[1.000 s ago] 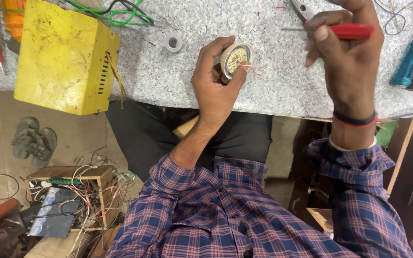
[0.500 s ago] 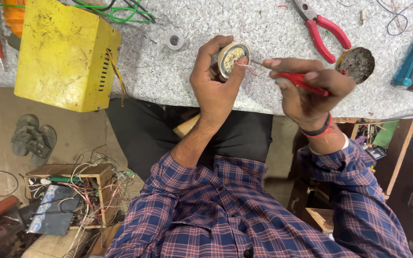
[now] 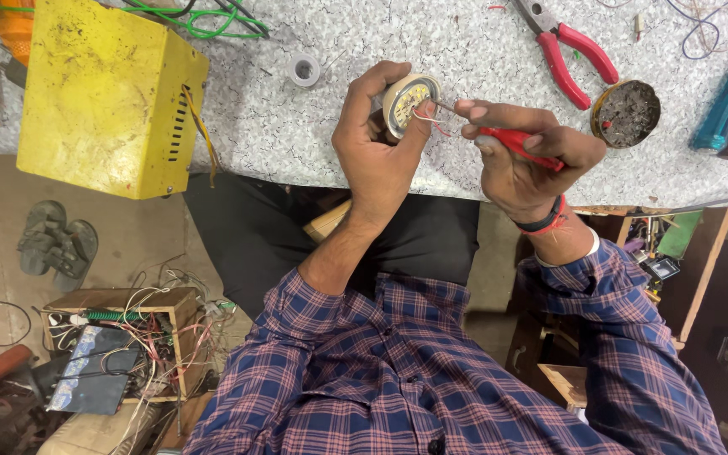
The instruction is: The person repairs an LED bulb at a workbench. They strip and position the bulb's wires, use a soldering iron on the connections, fit the round LED circuit board into the metal base, press the board and wires into the bulb housing, and secure the parts together by hand.
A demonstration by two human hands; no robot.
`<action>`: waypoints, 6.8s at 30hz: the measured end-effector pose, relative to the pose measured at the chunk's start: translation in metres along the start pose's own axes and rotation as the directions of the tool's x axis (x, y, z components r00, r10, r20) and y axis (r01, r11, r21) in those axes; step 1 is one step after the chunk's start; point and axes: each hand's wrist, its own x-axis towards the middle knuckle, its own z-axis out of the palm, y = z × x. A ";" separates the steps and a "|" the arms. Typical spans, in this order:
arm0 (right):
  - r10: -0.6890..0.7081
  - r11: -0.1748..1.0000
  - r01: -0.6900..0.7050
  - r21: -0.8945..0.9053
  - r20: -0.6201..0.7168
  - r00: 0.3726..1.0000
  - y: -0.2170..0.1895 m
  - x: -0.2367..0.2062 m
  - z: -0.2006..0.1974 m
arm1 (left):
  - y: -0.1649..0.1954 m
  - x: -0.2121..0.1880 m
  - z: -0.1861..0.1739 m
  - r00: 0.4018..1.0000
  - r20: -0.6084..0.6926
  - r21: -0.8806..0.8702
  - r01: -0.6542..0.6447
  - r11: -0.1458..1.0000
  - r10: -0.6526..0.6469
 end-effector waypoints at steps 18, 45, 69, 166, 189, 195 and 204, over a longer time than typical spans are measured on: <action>0.187 0.980 -0.191 -0.056 -0.073 0.980 -0.007 0.002 0.000 | 0.009 0.001 0.007 0.996 -0.083 0.110 -0.020 0.994 0.030; 0.415 0.904 -0.399 0.153 -0.094 0.905 -0.005 0.004 -0.001 | 0.013 -0.003 0.016 0.964 -0.156 0.425 -0.133 0.895 0.217; 0.512 0.856 -0.490 0.162 -0.141 0.848 0.019 -0.021 -0.007 | 0.009 -0.003 0.018 0.971 -0.133 0.413 -0.129 0.901 0.200; 0.148 0.956 -0.069 -0.287 0.261 0.954 0.008 0.014 -0.019 | 0.045 -0.005 -0.011 0.984 0.178 0.318 -0.076 0.945 0.020; 0.198 0.972 -0.148 -0.183 0.295 0.935 0.008 0.012 -0.023 | 0.033 -0.006 -0.011 0.955 0.294 0.305 -0.116 0.945 0.023; 0.184 0.975 -0.134 -0.175 0.310 0.933 0.010 0.012 -0.023 | 0.042 -0.003 -0.010 0.958 0.282 0.268 -0.038 0.963 -0.041; 0.158 0.977 -0.105 -0.183 0.305 0.939 0.013 0.008 -0.024 | 0.056 0.007 -0.016 0.926 0.376 0.386 -0.138 0.912 -0.020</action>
